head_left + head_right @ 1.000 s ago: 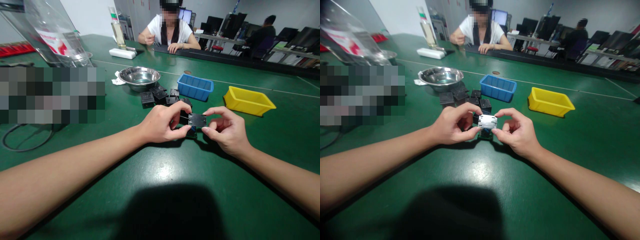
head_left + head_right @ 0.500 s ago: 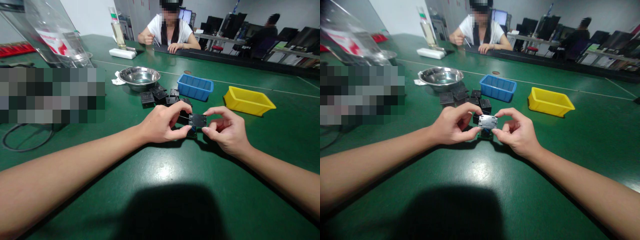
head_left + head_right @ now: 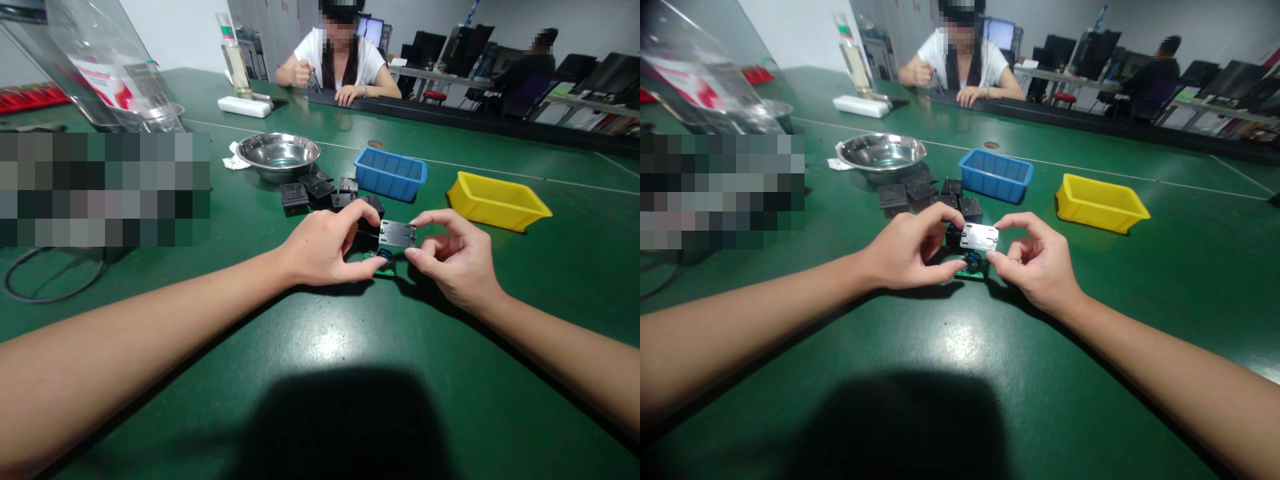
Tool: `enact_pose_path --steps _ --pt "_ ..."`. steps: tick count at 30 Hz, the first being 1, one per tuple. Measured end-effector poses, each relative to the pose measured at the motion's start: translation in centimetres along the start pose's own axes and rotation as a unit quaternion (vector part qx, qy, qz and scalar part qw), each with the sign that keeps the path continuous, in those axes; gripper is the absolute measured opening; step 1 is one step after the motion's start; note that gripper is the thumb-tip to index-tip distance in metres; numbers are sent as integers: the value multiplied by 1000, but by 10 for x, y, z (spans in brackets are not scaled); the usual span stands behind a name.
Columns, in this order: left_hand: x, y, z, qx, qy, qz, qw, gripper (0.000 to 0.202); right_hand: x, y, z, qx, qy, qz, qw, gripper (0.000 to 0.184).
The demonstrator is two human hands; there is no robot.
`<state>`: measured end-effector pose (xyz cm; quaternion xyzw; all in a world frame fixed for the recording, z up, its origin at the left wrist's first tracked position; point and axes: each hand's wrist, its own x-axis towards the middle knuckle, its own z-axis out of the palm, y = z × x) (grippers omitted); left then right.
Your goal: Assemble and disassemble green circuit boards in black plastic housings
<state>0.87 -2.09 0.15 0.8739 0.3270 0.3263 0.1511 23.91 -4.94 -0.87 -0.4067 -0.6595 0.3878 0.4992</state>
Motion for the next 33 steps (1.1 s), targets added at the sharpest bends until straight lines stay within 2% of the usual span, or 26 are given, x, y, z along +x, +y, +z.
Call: enact_pose_path --steps 6,8,11,15,22,26,28,30,33 --pt "2 1 -2 131 -96 -9 987 47 6 2 0 -53 79 36 995 29" --pt "2 1 -2 156 -126 -4 980 46 8 3 -1 -85 81 57 991 30" --pt "2 0 0 160 -142 4 977 37 10 5 -2 -130 73 74 986 31" --pt "2 -1 1 133 -133 19 982 29 12 7 -4 -166 77 71 981 30" --pt "-2 -4 3 108 -87 63 988 29 14 13 -8 -238 53 73 967 30" --pt "-2 -4 3 103 -68 79 989 28 15 16 -7 -235 38 56 970 33" --pt "-3 -4 3 103 -58 85 989 28 13 15 -6 -210 34 26 977 28" --pt "-3 -5 3 102 -46 90 990 28 10 11 -5 -198 26 -25 980 16" --pt "-4 -5 2 97 -27 92 991 30 4 5 -5 -212 -12 -122 970 3"
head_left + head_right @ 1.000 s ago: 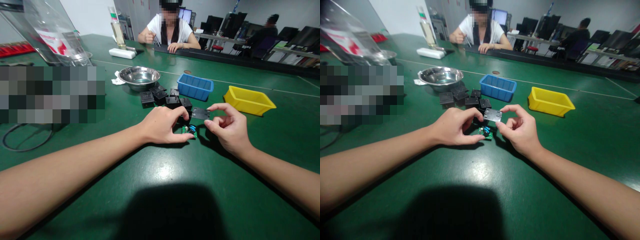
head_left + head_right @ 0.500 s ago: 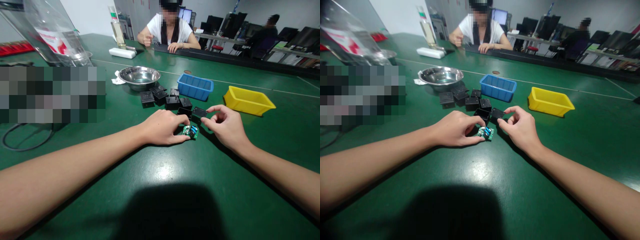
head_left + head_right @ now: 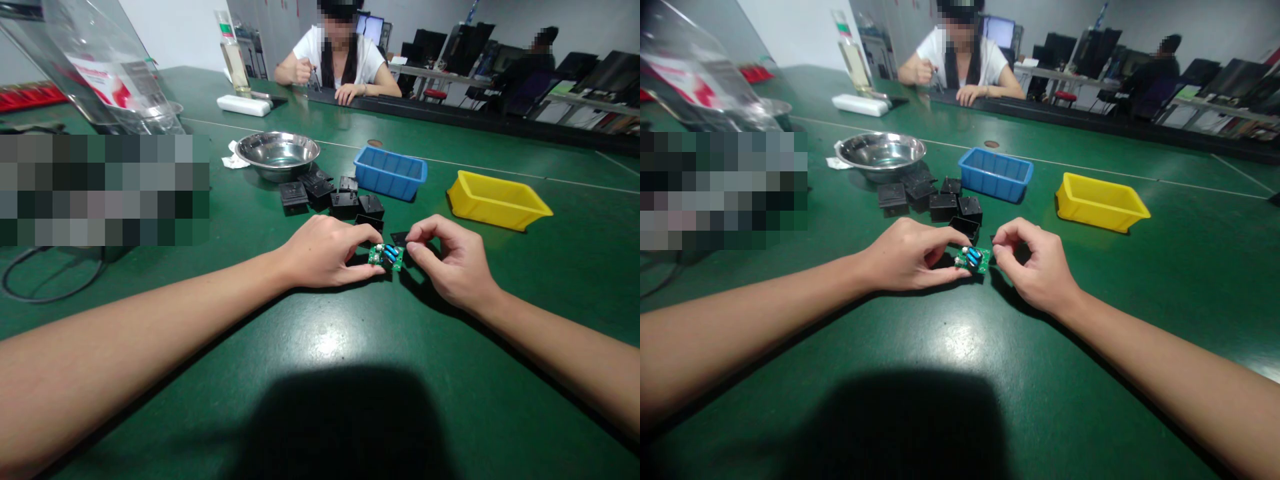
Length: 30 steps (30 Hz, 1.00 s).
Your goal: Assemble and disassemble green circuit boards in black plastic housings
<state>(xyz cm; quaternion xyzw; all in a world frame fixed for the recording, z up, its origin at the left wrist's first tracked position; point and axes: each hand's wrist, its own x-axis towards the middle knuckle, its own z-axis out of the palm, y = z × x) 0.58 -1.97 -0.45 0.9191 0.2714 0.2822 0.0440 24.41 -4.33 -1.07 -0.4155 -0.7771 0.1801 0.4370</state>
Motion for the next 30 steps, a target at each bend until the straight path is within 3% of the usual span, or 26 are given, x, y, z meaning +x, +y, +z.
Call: enact_pose_path --steps 3,6,12,15,19,24,30 --pt "0 0 0 -9 10 -11 1000 33 -4 -3 -2 -2 -40 -75 996 20" --pt "0 1 -1 -25 3 -16 1000 33 -5 -2 -1 0 -56 -93 994 29" --pt "2 1 -2 -31 -21 -6 999 31 -3 -1 -1 26 -53 -78 995 9" --pt "3 1 -2 -20 -30 -10 999 34 -3 -5 -2 16 -57 -84 995 11" --pt "5 1 -3 -28 -33 -10 999 36 -6 -6 -2 19 -45 -34 998 14" --pt "5 3 -3 -52 -22 -29 998 30 -6 -6 0 99 -13 63 993 17" --pt "3 4 -2 -71 -8 -40 997 21 -4 -10 1 127 -4 87 988 21"
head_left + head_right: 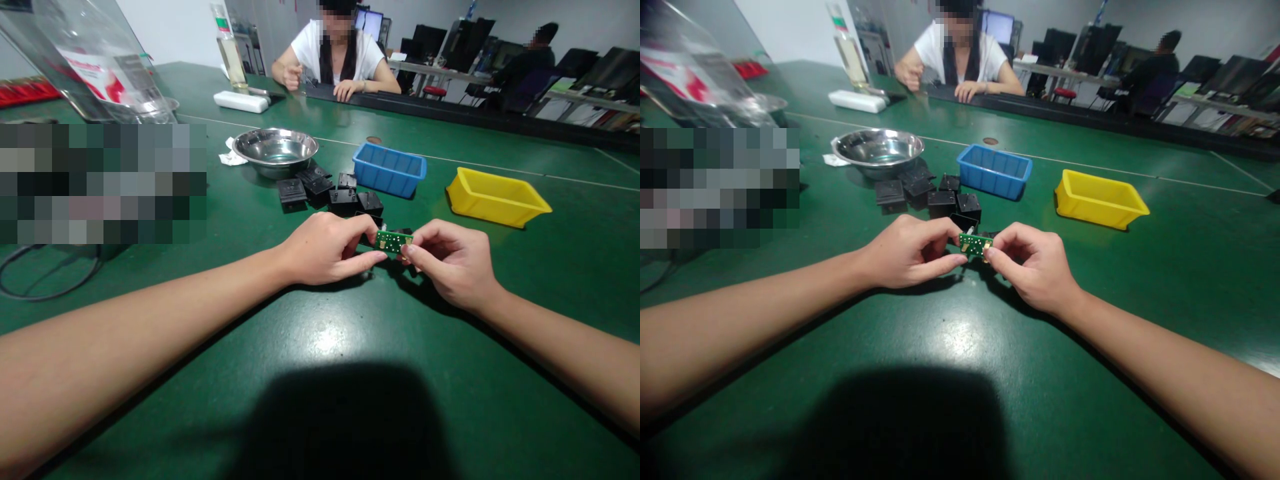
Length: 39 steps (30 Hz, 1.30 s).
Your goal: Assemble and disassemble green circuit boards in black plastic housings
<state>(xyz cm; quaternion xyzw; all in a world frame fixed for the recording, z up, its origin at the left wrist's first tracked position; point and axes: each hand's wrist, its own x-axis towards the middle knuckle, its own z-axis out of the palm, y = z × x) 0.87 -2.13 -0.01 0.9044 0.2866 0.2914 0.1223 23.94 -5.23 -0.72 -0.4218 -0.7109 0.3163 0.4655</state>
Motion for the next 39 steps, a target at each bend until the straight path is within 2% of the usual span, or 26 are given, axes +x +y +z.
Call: enact_pose_path --steps 11,20,39 --pt "1 0 2 11 11 13 1000 19 2 0 -1 7 -19 -4 1000 22" --pt "0 2 -1 -12 -6 2 1000 14 1 -1 -4 -37 -39 -7 999 34" --pt "0 1 -1 -37 -8 -3 999 9 2 0 -4 -35 -72 -47 996 27"
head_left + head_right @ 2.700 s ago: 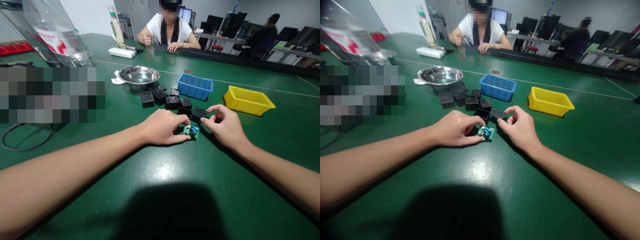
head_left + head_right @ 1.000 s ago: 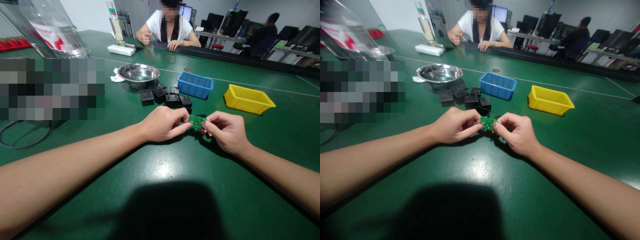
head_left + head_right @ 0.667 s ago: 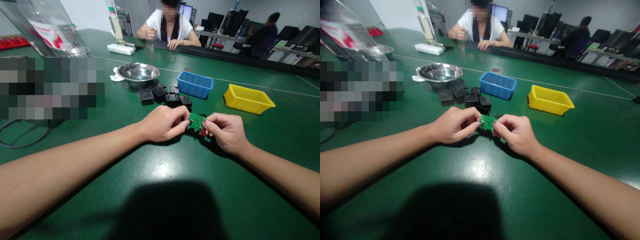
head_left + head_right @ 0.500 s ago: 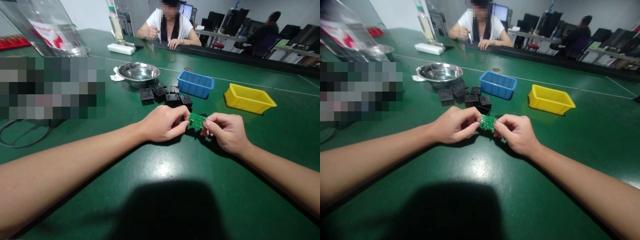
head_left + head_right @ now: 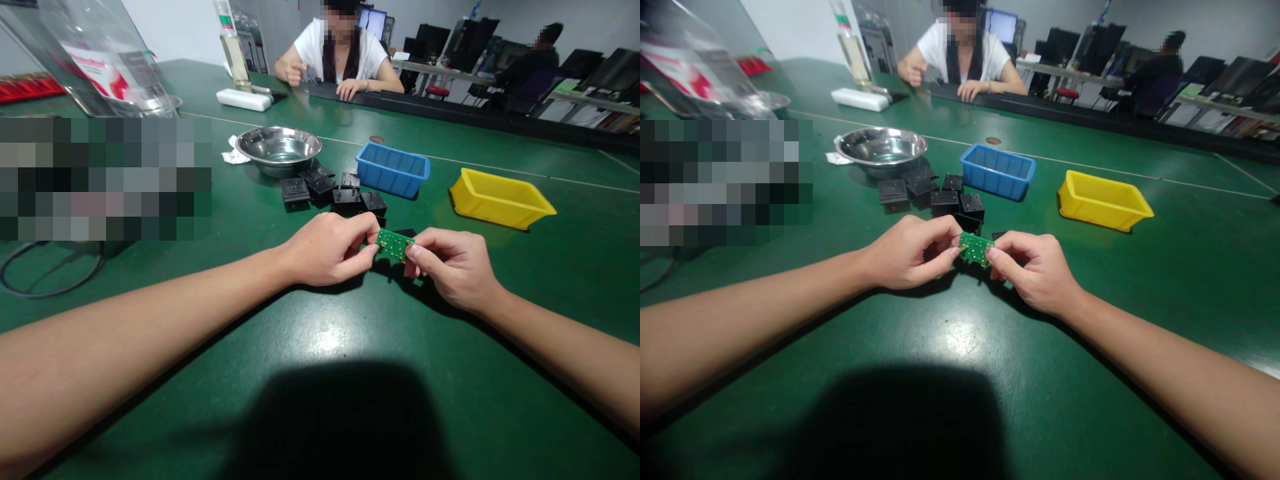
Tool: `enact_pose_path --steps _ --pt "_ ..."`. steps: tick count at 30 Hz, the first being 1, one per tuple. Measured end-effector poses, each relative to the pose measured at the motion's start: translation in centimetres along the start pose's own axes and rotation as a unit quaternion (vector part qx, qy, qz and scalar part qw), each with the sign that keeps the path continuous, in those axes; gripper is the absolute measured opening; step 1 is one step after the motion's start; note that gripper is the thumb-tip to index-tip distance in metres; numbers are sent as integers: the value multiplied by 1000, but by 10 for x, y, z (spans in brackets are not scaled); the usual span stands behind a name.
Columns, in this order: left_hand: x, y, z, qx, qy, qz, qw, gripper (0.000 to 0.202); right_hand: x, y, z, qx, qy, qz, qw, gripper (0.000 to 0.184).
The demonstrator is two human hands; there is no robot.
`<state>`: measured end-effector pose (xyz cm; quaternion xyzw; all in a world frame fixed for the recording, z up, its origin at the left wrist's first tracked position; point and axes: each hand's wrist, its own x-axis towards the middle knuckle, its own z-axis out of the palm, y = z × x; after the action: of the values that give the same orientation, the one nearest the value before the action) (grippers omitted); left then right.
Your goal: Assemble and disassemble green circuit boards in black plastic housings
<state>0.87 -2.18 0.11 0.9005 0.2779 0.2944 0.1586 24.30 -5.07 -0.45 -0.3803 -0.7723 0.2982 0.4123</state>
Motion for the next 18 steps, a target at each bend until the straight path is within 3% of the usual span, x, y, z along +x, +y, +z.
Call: enact_pose_path --steps 18 --pt "1 -2 -1 -18 -3 7 1000 9 1 -1 1 -9 -8 -10 1000 26"
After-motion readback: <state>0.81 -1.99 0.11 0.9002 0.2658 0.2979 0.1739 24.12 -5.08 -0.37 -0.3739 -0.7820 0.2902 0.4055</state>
